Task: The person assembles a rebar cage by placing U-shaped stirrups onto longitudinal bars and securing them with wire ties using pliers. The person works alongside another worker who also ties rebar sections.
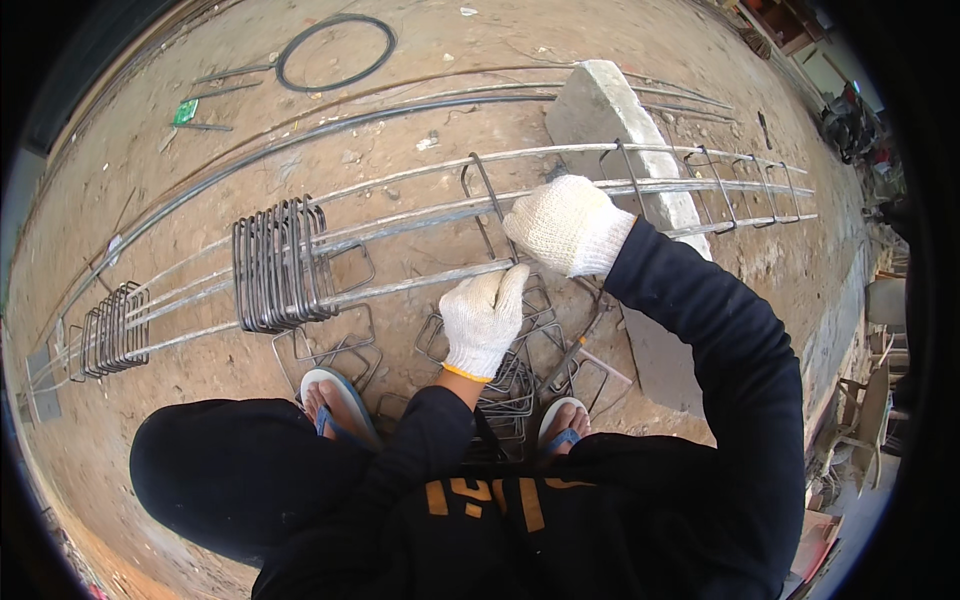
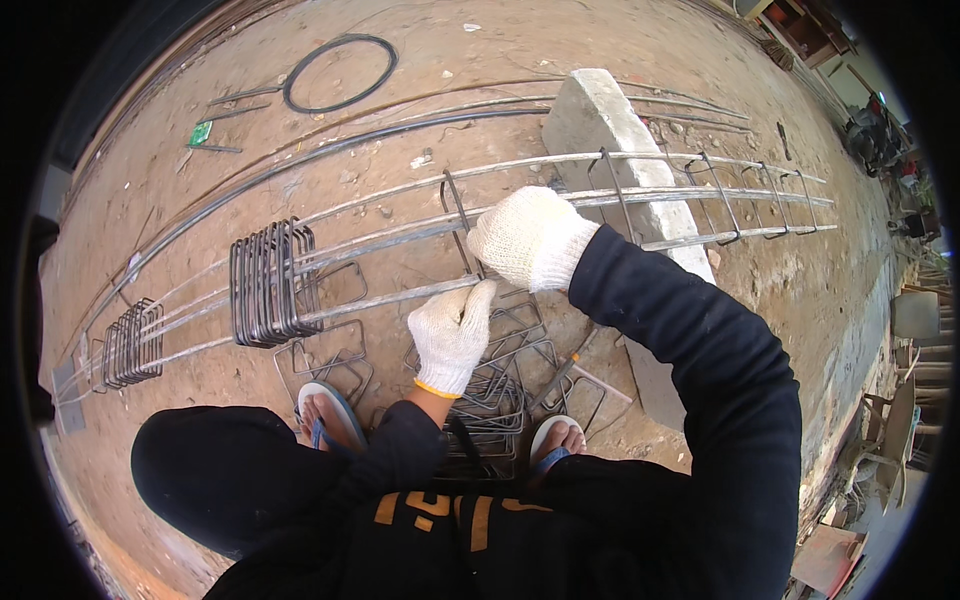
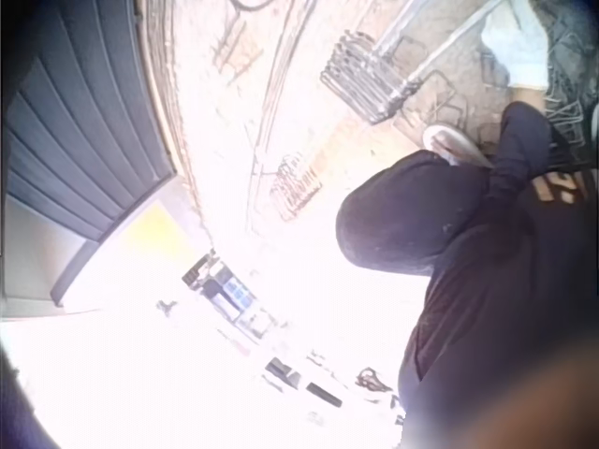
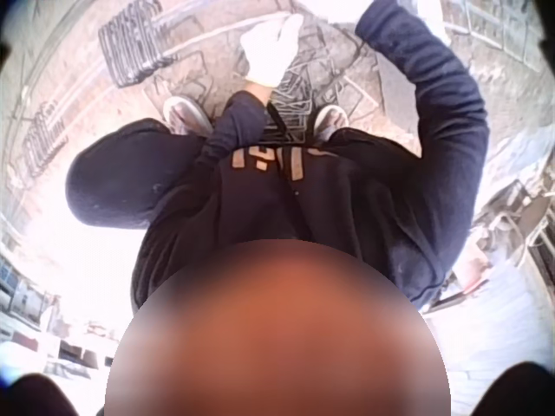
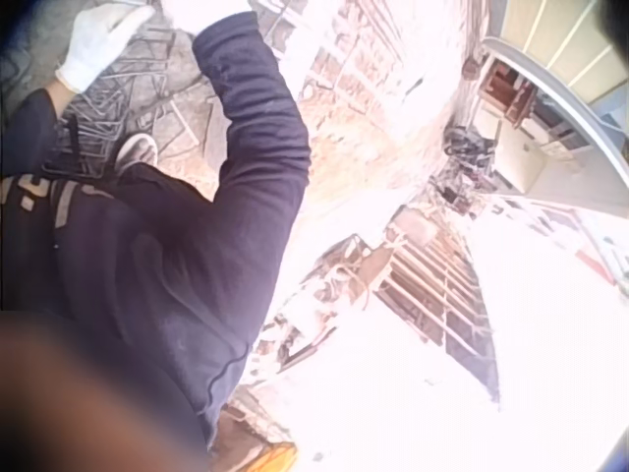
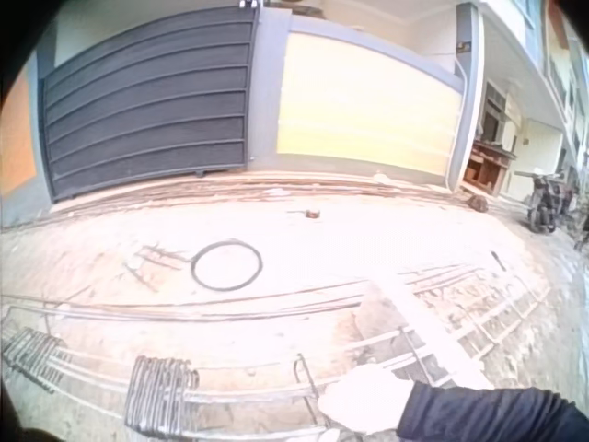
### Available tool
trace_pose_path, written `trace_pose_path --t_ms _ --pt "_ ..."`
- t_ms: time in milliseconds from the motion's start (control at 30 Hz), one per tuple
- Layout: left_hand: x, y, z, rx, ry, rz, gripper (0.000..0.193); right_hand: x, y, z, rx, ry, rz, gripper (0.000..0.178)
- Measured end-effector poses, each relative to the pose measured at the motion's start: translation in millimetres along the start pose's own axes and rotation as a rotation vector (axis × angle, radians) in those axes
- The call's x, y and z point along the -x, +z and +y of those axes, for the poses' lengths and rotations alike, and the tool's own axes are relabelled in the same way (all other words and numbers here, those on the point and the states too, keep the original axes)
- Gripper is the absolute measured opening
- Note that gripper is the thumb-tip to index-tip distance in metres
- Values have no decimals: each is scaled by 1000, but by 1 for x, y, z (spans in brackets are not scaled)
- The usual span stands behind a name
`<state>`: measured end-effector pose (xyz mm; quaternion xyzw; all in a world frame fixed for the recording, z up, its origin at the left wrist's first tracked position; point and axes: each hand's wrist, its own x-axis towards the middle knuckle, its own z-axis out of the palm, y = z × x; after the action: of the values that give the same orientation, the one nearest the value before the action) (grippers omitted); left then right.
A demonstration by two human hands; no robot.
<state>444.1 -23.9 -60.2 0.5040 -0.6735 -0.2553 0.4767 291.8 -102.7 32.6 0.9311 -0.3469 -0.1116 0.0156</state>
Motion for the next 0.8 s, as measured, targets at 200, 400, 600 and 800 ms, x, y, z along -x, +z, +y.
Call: trace_pose_path --t_ms 200,400,600,800 --pt "1 0 -5 -107 168 -13 10 18 0 -11 -1 -28 230 14" --pt "2 1 -4 -45 26 -6 18 37 3 -38 -213 223 232 17" --pt "2 -6 -10 -46 59 -83 14 48 18 -61 -49 177 155 23" --pt "1 -9 -9 -118 17 -178 16 48 37 -76 -134 310 157 25"
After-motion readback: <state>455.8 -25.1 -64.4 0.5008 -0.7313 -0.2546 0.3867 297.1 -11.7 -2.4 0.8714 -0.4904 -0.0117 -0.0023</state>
